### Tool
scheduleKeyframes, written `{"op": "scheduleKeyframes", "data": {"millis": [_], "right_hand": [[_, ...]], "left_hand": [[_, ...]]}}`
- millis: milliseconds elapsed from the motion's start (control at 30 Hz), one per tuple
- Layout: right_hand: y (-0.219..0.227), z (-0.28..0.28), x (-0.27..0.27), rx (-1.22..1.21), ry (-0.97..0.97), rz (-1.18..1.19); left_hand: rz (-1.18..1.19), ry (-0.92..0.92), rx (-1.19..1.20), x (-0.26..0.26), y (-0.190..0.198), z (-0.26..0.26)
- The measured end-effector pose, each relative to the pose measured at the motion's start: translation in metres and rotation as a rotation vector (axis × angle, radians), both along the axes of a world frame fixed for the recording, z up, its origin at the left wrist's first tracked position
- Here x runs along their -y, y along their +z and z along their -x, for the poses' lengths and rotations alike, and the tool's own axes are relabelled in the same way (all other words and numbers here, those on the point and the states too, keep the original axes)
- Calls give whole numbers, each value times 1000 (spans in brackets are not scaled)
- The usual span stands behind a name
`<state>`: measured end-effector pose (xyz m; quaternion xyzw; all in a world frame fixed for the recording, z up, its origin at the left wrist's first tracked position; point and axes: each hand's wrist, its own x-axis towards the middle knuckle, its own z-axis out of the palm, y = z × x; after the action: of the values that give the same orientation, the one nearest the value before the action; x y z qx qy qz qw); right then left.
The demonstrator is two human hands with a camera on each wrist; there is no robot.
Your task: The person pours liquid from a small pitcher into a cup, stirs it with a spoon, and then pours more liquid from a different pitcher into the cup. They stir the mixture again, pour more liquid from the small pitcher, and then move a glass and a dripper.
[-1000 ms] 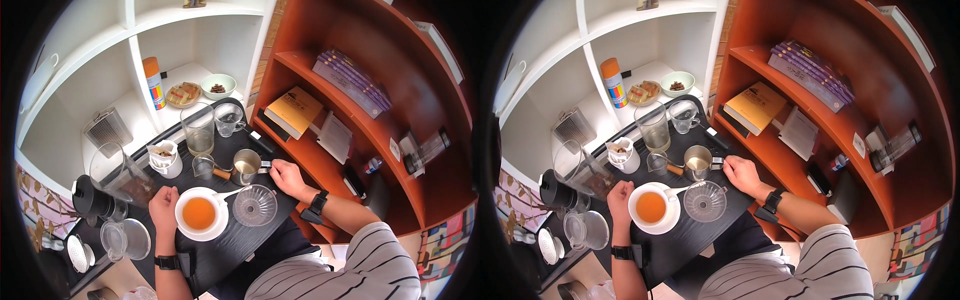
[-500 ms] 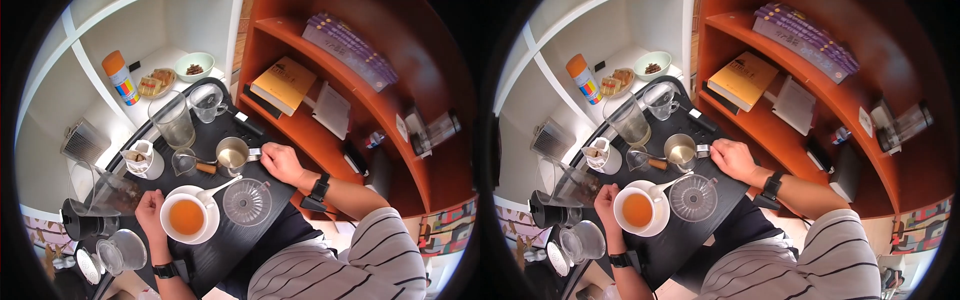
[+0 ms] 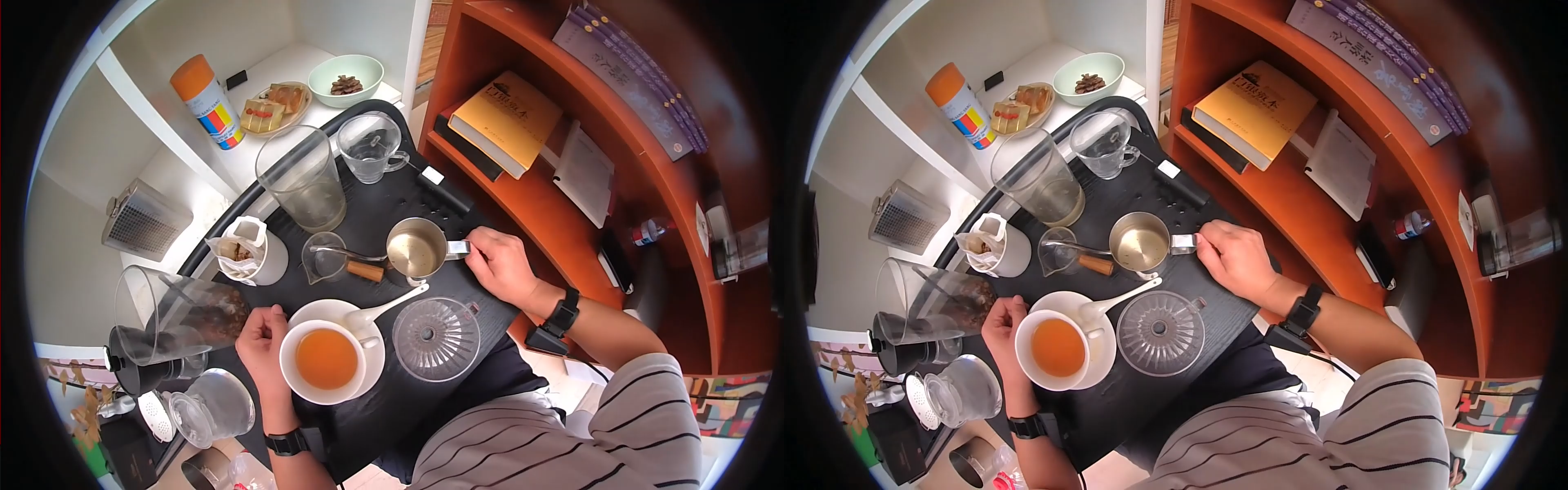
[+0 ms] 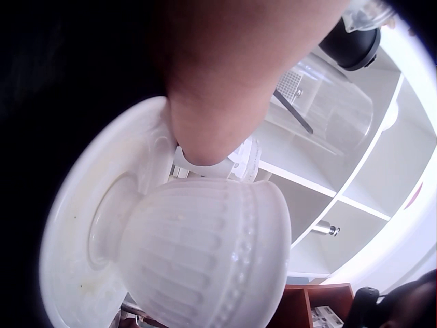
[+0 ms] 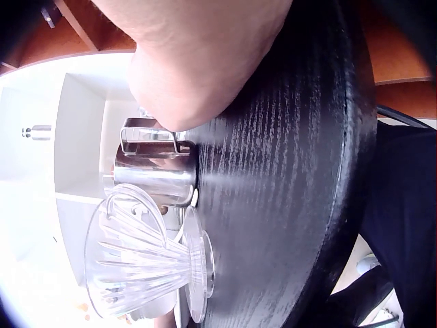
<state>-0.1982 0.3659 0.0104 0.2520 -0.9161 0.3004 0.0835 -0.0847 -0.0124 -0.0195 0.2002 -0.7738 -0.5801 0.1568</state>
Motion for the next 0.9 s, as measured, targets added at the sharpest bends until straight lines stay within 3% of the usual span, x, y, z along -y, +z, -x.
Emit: {"op": "scheduleKeyframes", "data": {"millis": [900], "right_hand": [[-4, -2, 2, -90, -19, -53]], "left_hand": [[179, -8, -36, 1, 12, 2]]}}
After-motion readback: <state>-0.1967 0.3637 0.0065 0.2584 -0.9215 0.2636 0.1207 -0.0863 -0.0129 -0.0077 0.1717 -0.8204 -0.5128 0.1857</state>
